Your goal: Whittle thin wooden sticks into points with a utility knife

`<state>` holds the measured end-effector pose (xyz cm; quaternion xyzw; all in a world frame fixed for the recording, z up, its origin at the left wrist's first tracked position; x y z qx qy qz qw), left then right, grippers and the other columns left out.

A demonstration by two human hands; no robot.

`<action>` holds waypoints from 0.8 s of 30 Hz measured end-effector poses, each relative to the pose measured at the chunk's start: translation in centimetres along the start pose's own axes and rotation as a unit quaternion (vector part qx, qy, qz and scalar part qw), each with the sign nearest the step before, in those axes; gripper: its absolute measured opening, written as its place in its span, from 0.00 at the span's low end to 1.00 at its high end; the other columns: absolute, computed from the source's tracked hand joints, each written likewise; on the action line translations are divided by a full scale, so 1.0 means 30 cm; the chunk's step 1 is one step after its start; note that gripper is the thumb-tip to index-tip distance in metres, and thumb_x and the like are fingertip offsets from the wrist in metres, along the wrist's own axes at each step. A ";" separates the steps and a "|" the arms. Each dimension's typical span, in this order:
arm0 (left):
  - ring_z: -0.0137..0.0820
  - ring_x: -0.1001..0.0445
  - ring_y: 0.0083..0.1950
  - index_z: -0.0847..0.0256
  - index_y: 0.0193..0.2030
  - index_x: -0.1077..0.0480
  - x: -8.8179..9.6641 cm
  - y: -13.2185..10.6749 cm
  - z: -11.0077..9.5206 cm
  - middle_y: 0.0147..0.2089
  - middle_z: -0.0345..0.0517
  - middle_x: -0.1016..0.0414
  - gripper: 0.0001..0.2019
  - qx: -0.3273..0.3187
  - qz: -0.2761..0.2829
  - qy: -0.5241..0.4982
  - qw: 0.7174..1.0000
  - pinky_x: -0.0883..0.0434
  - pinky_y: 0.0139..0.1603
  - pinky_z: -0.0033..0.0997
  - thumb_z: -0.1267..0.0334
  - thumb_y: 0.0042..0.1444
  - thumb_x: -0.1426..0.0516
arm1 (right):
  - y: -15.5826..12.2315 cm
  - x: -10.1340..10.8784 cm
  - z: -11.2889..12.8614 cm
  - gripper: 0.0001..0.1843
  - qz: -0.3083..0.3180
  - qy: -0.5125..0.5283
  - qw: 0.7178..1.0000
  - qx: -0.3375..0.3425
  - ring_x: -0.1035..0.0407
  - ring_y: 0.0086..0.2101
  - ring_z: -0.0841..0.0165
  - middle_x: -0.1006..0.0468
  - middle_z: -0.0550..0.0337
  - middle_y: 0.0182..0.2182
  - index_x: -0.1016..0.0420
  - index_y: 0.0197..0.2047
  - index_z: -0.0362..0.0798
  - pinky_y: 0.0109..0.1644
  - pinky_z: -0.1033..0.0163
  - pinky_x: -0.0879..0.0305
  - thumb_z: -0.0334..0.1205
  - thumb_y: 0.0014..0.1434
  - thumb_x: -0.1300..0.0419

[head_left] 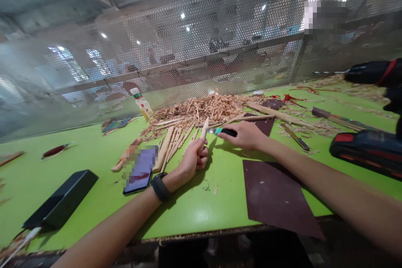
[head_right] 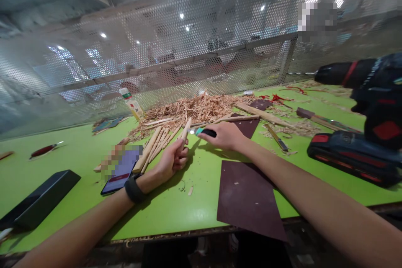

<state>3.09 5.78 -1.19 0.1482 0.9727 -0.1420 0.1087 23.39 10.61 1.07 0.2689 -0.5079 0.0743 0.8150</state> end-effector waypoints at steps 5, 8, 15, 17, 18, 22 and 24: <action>0.20 0.50 0.17 0.55 0.42 0.40 -0.018 -0.007 0.016 0.26 0.29 0.44 0.17 -0.067 0.033 0.060 0.995 0.49 0.14 0.18 0.46 0.65 0.41 | 0.012 0.058 -0.101 0.34 -0.065 -0.002 0.994 -0.088 0.27 0.29 0.61 0.15 0.51 0.34 0.16 0.49 0.49 0.29 0.60 0.44 0.68 0.68 0.50; 0.20 0.47 0.18 0.53 0.44 0.42 -0.018 -0.007 0.014 0.27 0.29 0.40 0.17 -0.096 0.014 0.074 0.993 0.44 0.15 0.19 0.47 0.63 0.39 | 0.008 0.068 -0.077 0.32 -0.069 0.008 0.995 -0.068 0.27 0.29 0.62 0.15 0.52 0.34 0.16 0.48 0.49 0.29 0.60 0.43 0.66 0.68 0.48; 0.20 0.49 0.17 0.54 0.46 0.39 -0.015 0.008 0.015 0.27 0.30 0.44 0.22 -0.084 0.005 0.054 0.995 0.50 0.14 0.20 0.37 0.65 0.46 | -0.016 0.018 0.073 0.28 -0.024 0.011 0.999 0.030 0.23 0.36 0.60 0.14 0.53 0.40 0.16 0.49 0.52 0.36 0.60 0.38 0.64 0.69 0.47; 0.20 0.47 0.18 0.54 0.45 0.40 -0.011 0.012 0.019 0.28 0.30 0.43 0.21 -0.094 0.011 0.053 0.994 0.48 0.14 0.20 0.38 0.64 0.45 | -0.018 0.006 0.077 0.29 -0.008 0.007 1.000 0.027 0.23 0.38 0.59 0.14 0.53 0.40 0.16 0.49 0.51 0.36 0.60 0.38 0.65 0.69 0.47; 0.20 0.46 0.18 0.53 0.44 0.40 -0.008 0.013 0.021 0.28 0.30 0.42 0.19 -0.099 0.011 0.056 0.993 0.47 0.14 0.20 0.40 0.64 0.44 | -0.019 0.002 0.075 0.30 -0.002 0.007 1.000 0.025 0.23 0.38 0.59 0.14 0.52 0.40 0.16 0.49 0.51 0.37 0.60 0.39 0.66 0.69 0.47; 0.20 0.44 0.17 0.51 0.45 0.43 -0.002 0.014 0.023 0.31 0.31 0.38 0.15 -0.100 0.011 0.067 0.993 0.46 0.14 0.20 0.47 0.66 0.42 | -0.019 -0.003 0.066 0.30 0.006 0.014 1.000 0.015 0.24 0.36 0.60 0.14 0.53 0.40 0.16 0.49 0.52 0.36 0.60 0.40 0.67 0.68 0.48; 0.20 0.46 0.17 0.52 0.44 0.44 -0.003 0.013 0.020 0.30 0.31 0.38 0.15 -0.092 0.019 0.064 0.994 0.48 0.14 0.19 0.46 0.67 0.43 | -0.019 -0.009 0.066 0.31 0.014 0.013 1.000 0.010 0.24 0.35 0.60 0.14 0.54 0.39 0.16 0.49 0.52 0.34 0.60 0.41 0.67 0.68 0.48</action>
Point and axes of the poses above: each hand's wrist, its own y-axis towards the middle knuckle, its own x-axis out of the back of the hand, z = x × y, the point moved 4 cm from there along y, towards the middle knuckle
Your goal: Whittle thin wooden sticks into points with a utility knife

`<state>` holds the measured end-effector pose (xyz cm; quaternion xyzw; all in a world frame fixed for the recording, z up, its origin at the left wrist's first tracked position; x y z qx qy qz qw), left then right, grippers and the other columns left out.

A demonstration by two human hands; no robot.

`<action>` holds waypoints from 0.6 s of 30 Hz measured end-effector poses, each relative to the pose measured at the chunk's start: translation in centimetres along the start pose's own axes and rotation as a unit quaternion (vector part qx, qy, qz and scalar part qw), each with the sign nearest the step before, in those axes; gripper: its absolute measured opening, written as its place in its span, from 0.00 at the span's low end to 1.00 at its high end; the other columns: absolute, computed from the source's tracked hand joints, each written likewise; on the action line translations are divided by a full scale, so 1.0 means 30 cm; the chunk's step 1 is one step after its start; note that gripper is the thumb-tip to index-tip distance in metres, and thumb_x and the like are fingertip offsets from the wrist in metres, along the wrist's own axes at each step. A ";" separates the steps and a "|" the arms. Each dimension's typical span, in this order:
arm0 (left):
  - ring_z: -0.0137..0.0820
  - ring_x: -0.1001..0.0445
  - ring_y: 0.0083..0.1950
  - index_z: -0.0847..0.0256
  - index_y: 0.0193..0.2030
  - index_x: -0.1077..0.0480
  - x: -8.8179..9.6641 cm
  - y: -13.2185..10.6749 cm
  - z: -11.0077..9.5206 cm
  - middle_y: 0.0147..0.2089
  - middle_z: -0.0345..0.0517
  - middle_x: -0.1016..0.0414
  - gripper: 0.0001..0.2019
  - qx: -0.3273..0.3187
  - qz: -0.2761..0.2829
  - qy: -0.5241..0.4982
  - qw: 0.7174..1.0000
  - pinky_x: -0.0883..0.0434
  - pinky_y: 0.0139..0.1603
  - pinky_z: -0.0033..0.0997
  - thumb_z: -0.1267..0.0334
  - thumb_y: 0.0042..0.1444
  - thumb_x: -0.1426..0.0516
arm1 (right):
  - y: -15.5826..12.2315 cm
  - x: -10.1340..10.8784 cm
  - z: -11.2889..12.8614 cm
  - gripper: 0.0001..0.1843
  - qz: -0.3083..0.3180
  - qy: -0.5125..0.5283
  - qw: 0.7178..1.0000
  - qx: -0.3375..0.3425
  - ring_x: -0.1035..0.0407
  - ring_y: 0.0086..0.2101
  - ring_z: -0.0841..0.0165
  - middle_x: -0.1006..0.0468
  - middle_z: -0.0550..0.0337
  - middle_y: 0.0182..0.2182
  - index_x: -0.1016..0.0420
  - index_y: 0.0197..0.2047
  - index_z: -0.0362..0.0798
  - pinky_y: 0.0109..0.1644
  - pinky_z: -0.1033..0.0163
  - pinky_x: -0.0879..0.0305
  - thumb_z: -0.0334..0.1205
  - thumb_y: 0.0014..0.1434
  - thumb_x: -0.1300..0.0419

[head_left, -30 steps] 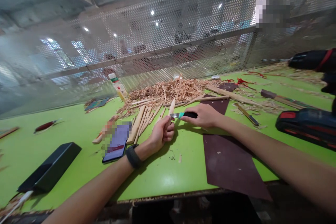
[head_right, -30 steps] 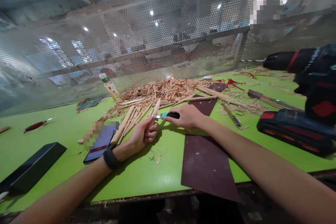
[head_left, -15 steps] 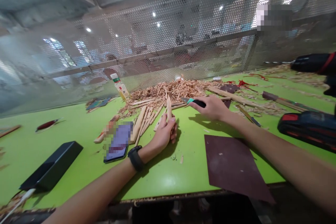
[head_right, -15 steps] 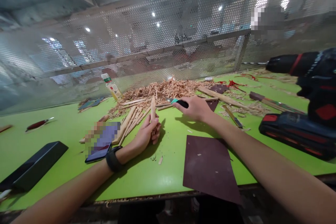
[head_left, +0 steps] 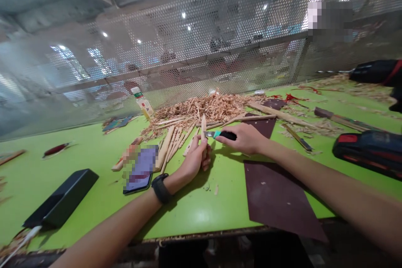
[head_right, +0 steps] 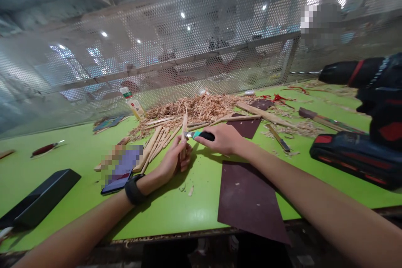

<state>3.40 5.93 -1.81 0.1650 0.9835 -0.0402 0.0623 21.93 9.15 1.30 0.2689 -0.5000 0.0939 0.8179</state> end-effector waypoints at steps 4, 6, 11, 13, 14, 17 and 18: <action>0.18 0.53 0.16 0.53 0.42 0.43 0.001 -0.002 -0.008 0.27 0.29 0.45 0.17 0.030 0.005 -0.003 1.000 0.55 0.14 0.18 0.44 0.67 0.44 | 0.006 -0.002 -0.013 0.30 -0.015 -0.022 1.000 0.007 0.25 0.34 0.61 0.14 0.54 0.39 0.16 0.48 0.53 0.33 0.61 0.42 0.67 0.68 0.48; 0.18 0.55 0.16 0.54 0.41 0.42 0.001 -0.006 -0.010 0.25 0.28 0.48 0.18 0.045 0.007 -0.002 0.999 0.57 0.14 0.18 0.43 0.66 0.43 | 0.014 0.007 -0.044 0.31 -0.035 -0.029 0.999 0.000 0.25 0.33 0.61 0.14 0.54 0.37 0.17 0.49 0.52 0.32 0.61 0.42 0.68 0.68 0.49; 0.19 0.53 0.16 0.56 0.41 0.38 -0.013 -0.018 -0.017 0.24 0.28 0.49 0.18 0.030 0.043 0.012 0.999 0.52 0.13 0.17 0.44 0.64 0.42 | 0.029 0.060 -0.179 0.34 -0.075 -0.020 0.992 -0.098 0.26 0.30 0.60 0.15 0.51 0.34 0.16 0.49 0.50 0.30 0.60 0.42 0.68 0.69 0.51; 0.20 0.50 0.16 0.56 0.41 0.38 -0.015 -0.019 -0.017 0.24 0.28 0.47 0.17 0.016 0.045 0.013 0.999 0.47 0.13 0.18 0.45 0.64 0.42 | 0.029 0.076 -0.205 0.34 -0.084 -0.015 0.989 -0.118 0.26 0.31 0.59 0.15 0.51 0.35 0.16 0.48 0.50 0.30 0.60 0.42 0.68 0.68 0.51; 0.20 0.49 0.16 0.55 0.41 0.39 -0.014 -0.019 -0.015 0.24 0.28 0.45 0.17 0.011 0.043 0.011 0.999 0.44 0.14 0.19 0.45 0.64 0.41 | 0.028 0.080 -0.203 0.34 -0.085 -0.015 0.989 -0.120 0.26 0.30 0.60 0.16 0.51 0.34 0.16 0.47 0.50 0.30 0.60 0.42 0.69 0.68 0.50; 0.21 0.46 0.16 0.54 0.40 0.42 -0.008 -0.015 -0.008 0.25 0.28 0.40 0.18 0.002 0.041 0.005 0.999 0.40 0.14 0.20 0.47 0.62 0.39 | 0.024 0.069 -0.142 0.33 -0.065 -0.011 0.995 -0.074 0.27 0.29 0.61 0.16 0.52 0.33 0.16 0.47 0.50 0.31 0.61 0.42 0.68 0.68 0.50; 0.21 0.45 0.16 0.53 0.40 0.43 -0.006 -0.013 -0.006 0.25 0.28 0.40 0.18 0.003 0.040 0.002 0.999 0.40 0.15 0.20 0.48 0.62 0.38 | 0.022 0.060 -0.108 0.32 -0.058 -0.005 0.997 -0.044 0.26 0.30 0.61 0.15 0.52 0.35 0.17 0.47 0.50 0.32 0.61 0.41 0.67 0.68 0.49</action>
Point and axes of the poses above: each hand's wrist, its own y-axis towards the middle knuckle, its own x-axis out of the back of the hand, z = x × y, the point moved 4 cm from there along y, towards the middle knuckle
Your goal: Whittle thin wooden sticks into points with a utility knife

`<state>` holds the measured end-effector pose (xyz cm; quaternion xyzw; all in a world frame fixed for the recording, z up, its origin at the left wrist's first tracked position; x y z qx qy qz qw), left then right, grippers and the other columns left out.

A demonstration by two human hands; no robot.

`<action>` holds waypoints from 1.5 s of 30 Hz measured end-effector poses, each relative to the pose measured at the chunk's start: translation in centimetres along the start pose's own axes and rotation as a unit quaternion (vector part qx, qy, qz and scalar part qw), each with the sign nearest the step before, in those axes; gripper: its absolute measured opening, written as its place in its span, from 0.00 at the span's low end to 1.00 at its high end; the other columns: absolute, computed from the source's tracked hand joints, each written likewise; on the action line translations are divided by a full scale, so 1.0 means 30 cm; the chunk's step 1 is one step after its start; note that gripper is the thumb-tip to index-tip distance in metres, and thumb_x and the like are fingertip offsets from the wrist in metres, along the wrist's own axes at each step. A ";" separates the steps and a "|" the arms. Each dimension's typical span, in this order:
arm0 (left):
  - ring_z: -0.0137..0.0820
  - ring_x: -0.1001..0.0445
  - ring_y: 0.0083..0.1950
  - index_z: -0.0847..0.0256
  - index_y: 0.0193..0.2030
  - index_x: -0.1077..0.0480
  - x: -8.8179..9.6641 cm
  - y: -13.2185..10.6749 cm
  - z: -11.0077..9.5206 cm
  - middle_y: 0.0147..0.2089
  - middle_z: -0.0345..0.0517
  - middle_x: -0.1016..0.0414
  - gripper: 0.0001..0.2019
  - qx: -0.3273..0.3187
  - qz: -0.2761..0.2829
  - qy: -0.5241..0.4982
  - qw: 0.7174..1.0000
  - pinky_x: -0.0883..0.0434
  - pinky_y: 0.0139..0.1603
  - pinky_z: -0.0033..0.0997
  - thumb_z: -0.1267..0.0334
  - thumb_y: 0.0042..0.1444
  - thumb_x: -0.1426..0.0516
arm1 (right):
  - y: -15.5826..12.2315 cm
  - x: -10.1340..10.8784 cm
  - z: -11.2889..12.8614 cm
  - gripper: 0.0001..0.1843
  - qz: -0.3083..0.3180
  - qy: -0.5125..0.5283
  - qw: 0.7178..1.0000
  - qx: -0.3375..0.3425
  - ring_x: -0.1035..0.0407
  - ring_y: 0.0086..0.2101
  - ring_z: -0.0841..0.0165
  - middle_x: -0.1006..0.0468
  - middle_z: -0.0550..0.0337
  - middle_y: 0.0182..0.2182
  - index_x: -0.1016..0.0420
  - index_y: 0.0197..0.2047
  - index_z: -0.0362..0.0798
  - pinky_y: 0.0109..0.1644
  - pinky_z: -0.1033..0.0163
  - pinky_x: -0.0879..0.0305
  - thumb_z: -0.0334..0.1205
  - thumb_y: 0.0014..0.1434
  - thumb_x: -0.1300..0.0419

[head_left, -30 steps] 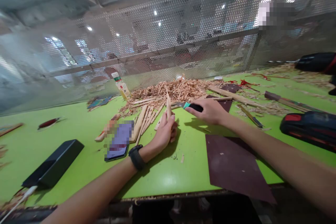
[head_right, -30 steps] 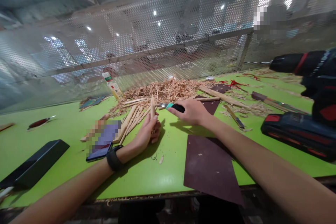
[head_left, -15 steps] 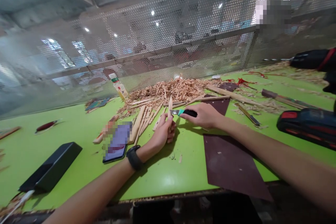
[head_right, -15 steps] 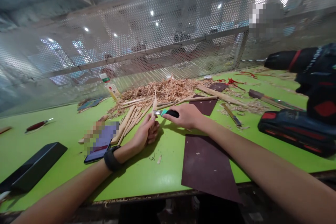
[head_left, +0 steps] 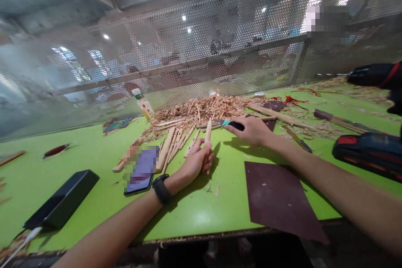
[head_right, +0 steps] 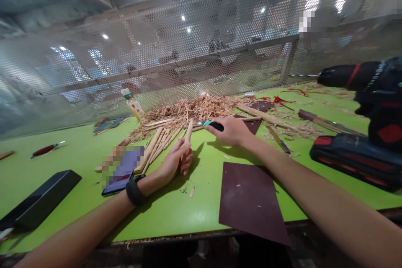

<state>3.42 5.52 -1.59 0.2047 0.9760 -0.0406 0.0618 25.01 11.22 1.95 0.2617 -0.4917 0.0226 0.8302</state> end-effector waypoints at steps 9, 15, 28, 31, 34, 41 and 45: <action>0.19 0.53 0.16 0.54 0.40 0.43 0.007 0.001 0.001 0.24 0.26 0.48 0.16 0.057 0.003 -0.021 0.998 0.54 0.15 0.17 0.51 0.63 0.39 | -0.030 -0.059 0.080 0.29 0.061 0.010 0.995 0.074 0.24 0.33 0.61 0.14 0.54 0.38 0.16 0.48 0.52 0.34 0.62 0.41 0.66 0.68 0.46; 0.19 0.53 0.16 0.55 0.34 0.45 -0.008 -0.010 -0.011 0.23 0.27 0.49 0.19 0.059 0.010 -0.014 0.998 0.52 0.14 0.18 0.51 0.61 0.38 | 0.013 0.001 -0.072 0.33 -0.004 -0.011 1.000 -0.026 0.26 0.32 0.60 0.15 0.50 0.37 0.16 0.50 0.50 0.31 0.60 0.42 0.67 0.68 0.49; 0.23 0.57 0.14 0.55 0.34 0.40 0.003 0.000 -0.004 0.17 0.27 0.52 0.12 0.077 0.006 -0.094 0.993 0.46 0.14 0.20 0.53 0.67 0.50 | -0.011 -0.032 0.031 0.30 0.036 0.003 0.998 0.048 0.24 0.34 0.60 0.14 0.53 0.38 0.16 0.51 0.53 0.33 0.60 0.40 0.67 0.68 0.47; 0.24 0.57 0.14 0.55 0.35 0.39 -0.001 0.001 -0.007 0.16 0.28 0.51 0.11 0.066 0.007 -0.090 0.994 0.45 0.14 0.21 0.55 0.68 0.51 | 0.002 -0.001 -0.015 0.32 0.007 0.011 1.000 0.002 0.26 0.31 0.61 0.14 0.53 0.37 0.16 0.51 0.51 0.31 0.61 0.41 0.66 0.68 0.48; 0.25 0.56 0.14 0.55 0.32 0.39 0.002 0.006 -0.003 0.16 0.29 0.51 0.13 0.059 -0.001 -0.086 0.995 0.44 0.14 0.22 0.55 0.68 0.52 | -0.006 -0.005 0.017 0.32 0.031 0.031 0.999 0.030 0.26 0.31 0.62 0.14 0.52 0.37 0.16 0.51 0.51 0.32 0.60 0.40 0.67 0.68 0.48; 0.23 0.51 0.15 0.57 0.27 0.40 0.006 0.012 0.007 0.17 0.32 0.47 0.20 0.051 -0.002 -0.068 0.996 0.40 0.17 0.22 0.50 0.69 0.50 | -0.025 -0.049 0.067 0.29 0.076 -0.002 0.995 0.060 0.24 0.33 0.61 0.13 0.56 0.38 0.15 0.50 0.56 0.33 0.61 0.40 0.68 0.66 0.46; 0.24 0.53 0.15 0.56 0.31 0.39 0.005 0.012 0.005 0.18 0.30 0.49 0.16 0.063 -0.008 -0.067 0.996 0.40 0.16 0.21 0.52 0.69 0.49 | -0.017 -0.040 0.036 0.31 0.040 -0.011 0.998 0.043 0.22 0.37 0.59 0.13 0.54 0.40 0.15 0.51 0.55 0.35 0.60 0.38 0.70 0.66 0.47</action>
Point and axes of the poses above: each hand's wrist, its own y-axis towards the middle knuckle, its own x-axis out of the back of the hand, z = x × y, the point moved 4 cm from there along y, towards the middle knuckle
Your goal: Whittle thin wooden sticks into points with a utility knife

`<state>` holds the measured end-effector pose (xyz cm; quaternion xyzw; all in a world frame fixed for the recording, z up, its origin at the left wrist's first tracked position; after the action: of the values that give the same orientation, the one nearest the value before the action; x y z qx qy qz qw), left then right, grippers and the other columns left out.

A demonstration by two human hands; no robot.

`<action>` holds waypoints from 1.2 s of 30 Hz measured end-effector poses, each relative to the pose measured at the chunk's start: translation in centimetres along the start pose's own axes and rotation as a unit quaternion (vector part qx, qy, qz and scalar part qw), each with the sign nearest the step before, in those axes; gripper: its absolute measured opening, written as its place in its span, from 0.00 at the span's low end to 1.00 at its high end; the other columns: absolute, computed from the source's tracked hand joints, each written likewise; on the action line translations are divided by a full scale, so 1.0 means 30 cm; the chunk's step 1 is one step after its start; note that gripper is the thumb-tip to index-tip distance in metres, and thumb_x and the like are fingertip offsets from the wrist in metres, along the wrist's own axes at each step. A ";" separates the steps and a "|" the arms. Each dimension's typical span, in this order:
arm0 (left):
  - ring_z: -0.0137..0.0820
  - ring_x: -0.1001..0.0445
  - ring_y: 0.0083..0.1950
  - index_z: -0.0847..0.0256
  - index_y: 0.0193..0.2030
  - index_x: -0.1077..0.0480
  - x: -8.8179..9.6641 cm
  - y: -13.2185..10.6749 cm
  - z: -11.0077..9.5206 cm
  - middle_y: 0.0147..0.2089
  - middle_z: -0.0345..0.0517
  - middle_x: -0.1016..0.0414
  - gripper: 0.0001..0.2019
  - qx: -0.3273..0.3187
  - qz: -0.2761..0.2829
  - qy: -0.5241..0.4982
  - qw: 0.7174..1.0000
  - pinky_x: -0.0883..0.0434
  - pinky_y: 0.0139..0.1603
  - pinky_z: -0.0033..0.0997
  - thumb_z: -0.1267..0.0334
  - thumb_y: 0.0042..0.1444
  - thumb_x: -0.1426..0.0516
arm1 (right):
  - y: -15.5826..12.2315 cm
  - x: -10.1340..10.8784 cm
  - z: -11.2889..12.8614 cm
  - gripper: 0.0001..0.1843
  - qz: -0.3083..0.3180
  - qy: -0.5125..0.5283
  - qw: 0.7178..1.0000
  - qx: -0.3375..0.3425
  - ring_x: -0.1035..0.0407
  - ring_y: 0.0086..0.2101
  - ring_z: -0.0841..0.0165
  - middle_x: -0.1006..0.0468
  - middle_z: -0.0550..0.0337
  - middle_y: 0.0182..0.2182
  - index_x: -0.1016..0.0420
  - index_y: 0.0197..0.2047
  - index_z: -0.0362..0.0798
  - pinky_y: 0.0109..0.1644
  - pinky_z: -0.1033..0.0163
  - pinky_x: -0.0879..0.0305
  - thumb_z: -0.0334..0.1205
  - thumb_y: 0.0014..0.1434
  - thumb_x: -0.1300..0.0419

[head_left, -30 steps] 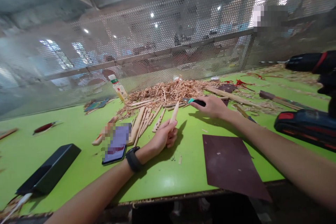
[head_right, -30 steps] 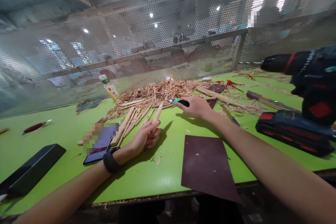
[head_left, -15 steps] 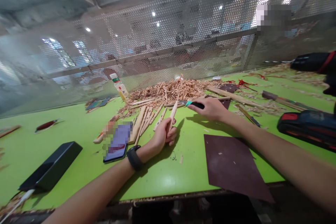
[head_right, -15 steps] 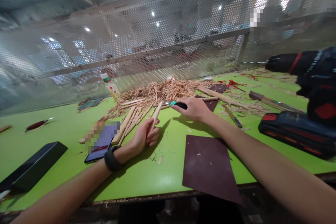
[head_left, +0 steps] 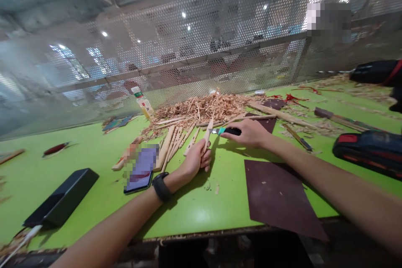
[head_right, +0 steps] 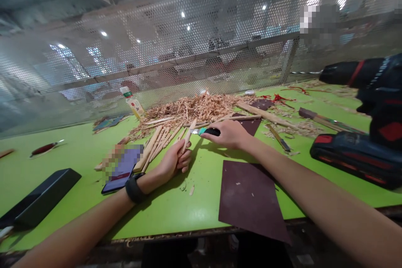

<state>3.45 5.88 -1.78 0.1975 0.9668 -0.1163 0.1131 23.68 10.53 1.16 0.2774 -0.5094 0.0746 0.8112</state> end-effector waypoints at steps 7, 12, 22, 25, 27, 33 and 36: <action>0.23 0.54 0.16 0.56 0.33 0.41 0.001 0.001 0.002 0.20 0.29 0.49 0.16 -0.010 0.019 0.028 0.999 0.39 0.16 0.20 0.50 0.70 0.50 | 0.011 0.001 -0.024 0.33 -0.009 -0.003 1.000 -0.027 0.24 0.33 0.59 0.14 0.53 0.37 0.16 0.51 0.54 0.32 0.60 0.39 0.71 0.66 0.48; 0.24 0.52 0.16 0.56 0.32 0.41 -0.013 -0.005 -0.003 0.19 0.30 0.49 0.17 -0.026 0.043 0.052 0.997 0.39 0.16 0.22 0.49 0.68 0.49 | 0.017 0.076 -0.126 0.38 -0.086 0.021 0.990 -0.113 0.30 0.25 0.62 0.18 0.51 0.28 0.16 0.48 0.46 0.29 0.59 0.44 0.71 0.68 0.52; 0.21 0.48 0.17 0.56 0.31 0.44 -0.003 -0.006 -0.001 0.23 0.29 0.48 0.21 -0.013 0.023 0.065 0.998 0.39 0.18 0.20 0.44 0.66 0.44 | -0.003 -0.004 0.030 0.31 0.036 0.024 0.999 0.025 0.24 0.34 0.60 0.14 0.52 0.40 0.16 0.49 0.51 0.36 0.59 0.39 0.67 0.68 0.48; 0.21 0.50 0.16 0.55 0.34 0.43 -0.004 -0.009 -0.005 0.21 0.27 0.46 0.19 -0.026 -0.011 0.058 0.998 0.40 0.16 0.20 0.45 0.65 0.42 | -0.004 -0.008 0.020 0.31 0.039 0.027 0.999 0.021 0.24 0.34 0.61 0.14 0.53 0.38 0.15 0.49 0.52 0.36 0.59 0.39 0.68 0.67 0.47; 0.23 0.51 0.14 0.54 0.37 0.42 -0.005 -0.011 -0.010 0.19 0.26 0.46 0.16 -0.030 -0.038 0.051 0.998 0.42 0.14 0.21 0.47 0.65 0.42 | -0.002 -0.003 0.003 0.32 0.034 0.029 0.999 0.016 0.24 0.33 0.61 0.14 0.54 0.36 0.15 0.49 0.52 0.37 0.59 0.38 0.69 0.67 0.47; 0.22 0.47 0.14 0.54 0.39 0.42 -0.008 -0.011 -0.017 0.22 0.30 0.37 0.13 -0.036 -0.036 0.056 0.997 0.35 0.16 0.23 0.53 0.65 0.43 | 0.002 0.000 -0.007 0.31 0.031 0.033 0.999 0.016 0.25 0.32 0.62 0.15 0.54 0.35 0.15 0.48 0.52 0.36 0.60 0.39 0.68 0.67 0.46; 0.21 0.44 0.15 0.56 0.39 0.41 -0.006 -0.009 -0.016 0.26 0.33 0.32 0.11 -0.041 -0.022 0.048 0.998 0.31 0.18 0.25 0.57 0.63 0.41 | 0.000 0.000 0.005 0.31 0.034 0.037 0.999 0.019 0.26 0.31 0.63 0.15 0.54 0.35 0.15 0.48 0.52 0.35 0.60 0.40 0.68 0.66 0.46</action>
<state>3.41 5.69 -1.22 0.1771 0.9791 -0.0696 0.0716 23.57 10.45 1.21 0.2724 -0.4869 0.1216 0.8209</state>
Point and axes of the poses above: each hand's wrist, its own y-axis towards the middle knuckle, its own x-axis out of the back of the hand, z = x × y, the point moved 4 cm from there along y, towards the middle knuckle
